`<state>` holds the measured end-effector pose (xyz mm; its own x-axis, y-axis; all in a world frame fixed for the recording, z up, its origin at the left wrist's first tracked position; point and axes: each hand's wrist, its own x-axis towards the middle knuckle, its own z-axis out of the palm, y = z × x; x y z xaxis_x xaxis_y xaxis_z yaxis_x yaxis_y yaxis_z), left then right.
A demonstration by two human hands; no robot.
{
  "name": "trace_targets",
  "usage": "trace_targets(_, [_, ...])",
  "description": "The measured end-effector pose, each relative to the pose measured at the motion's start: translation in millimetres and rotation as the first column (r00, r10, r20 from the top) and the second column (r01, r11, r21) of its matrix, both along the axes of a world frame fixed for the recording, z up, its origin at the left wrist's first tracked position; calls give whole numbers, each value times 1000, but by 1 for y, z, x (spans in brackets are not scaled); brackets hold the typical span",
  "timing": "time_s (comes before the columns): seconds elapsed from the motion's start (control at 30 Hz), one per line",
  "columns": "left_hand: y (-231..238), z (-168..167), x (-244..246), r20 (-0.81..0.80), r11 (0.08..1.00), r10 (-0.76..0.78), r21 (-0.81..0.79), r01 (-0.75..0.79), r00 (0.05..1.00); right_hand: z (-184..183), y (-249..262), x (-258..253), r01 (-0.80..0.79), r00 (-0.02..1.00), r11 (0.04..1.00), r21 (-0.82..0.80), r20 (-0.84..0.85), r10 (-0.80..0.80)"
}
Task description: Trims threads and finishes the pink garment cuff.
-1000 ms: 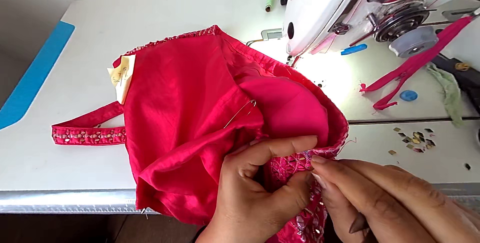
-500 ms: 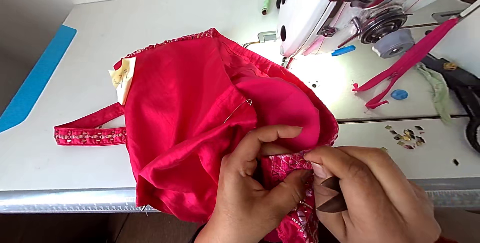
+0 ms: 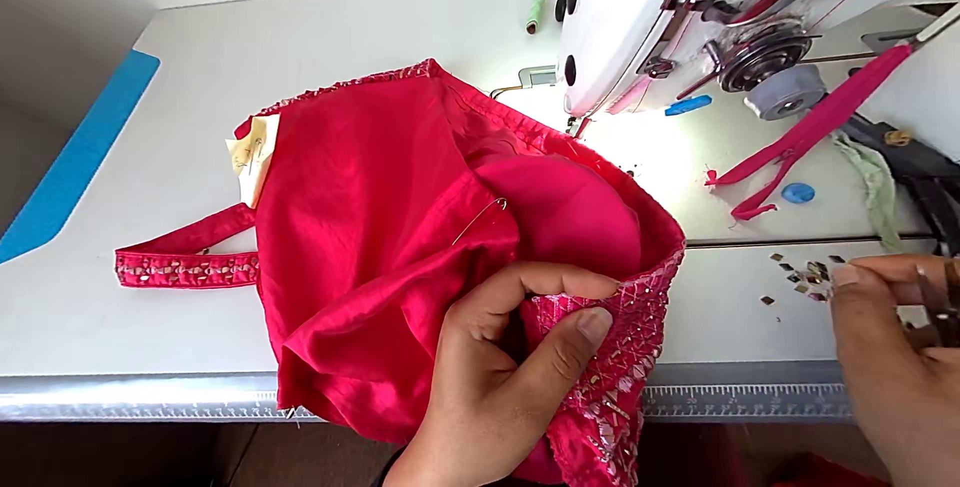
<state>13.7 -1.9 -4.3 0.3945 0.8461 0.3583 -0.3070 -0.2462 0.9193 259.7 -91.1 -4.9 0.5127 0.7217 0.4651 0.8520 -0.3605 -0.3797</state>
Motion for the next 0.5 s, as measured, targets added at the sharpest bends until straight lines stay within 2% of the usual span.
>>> trace_targets(0.1, [0, 0, -1, 13, 1000, -13, -16, 13, 1000, 7, -3, -5, -89, 990, 993, 73, -103, 96])
trace_targets(0.13, [0, 0, -1, 12, 1000, -13, -17, 13, 1000, 12, -4, -12, -177, 961, 978, 111, -193, 196])
trace_targets(0.17, [0, 0, -2, 13, 1000, -11, -17, 11, 1000, 18, -5, -21, -289, 890, 945, 157, -321, 325])
trace_targets(0.2, [1, 0, -2, 20, 1000, -11, -17, 12, 1000, 25, -6, -31, -400, 762, 893, 207, -467, 449])
trace_targets(0.27, [2, -1, -2, 32, 1000, -18, -17, 19, 999, 33, -5, -51, -584, 380, 744, 324, -701, 604])
trace_targets(0.3, [2, -1, -3, 38, 1000, -25, -19, 25, 999, 35, -3, -61, -633, 206, 673, 383, -754, 624])
trace_targets(0.33, [3, -2, -4, 42, 999, -29, -28, 30, 999, 36, -2, -70, -656, 83, 620, 431, -774, 627])
trace_targets(0.4, [3, -3, -6, 66, 997, -48, -63, 53, 997, 36, 1, -85, -666, -31, 574, 476, -787, 616])
trace_targets(0.5, [4, -3, -8, 131, 988, -89, -114, 104, 987, 33, 5, -94, -643, -105, 588, 490, -818, 566])
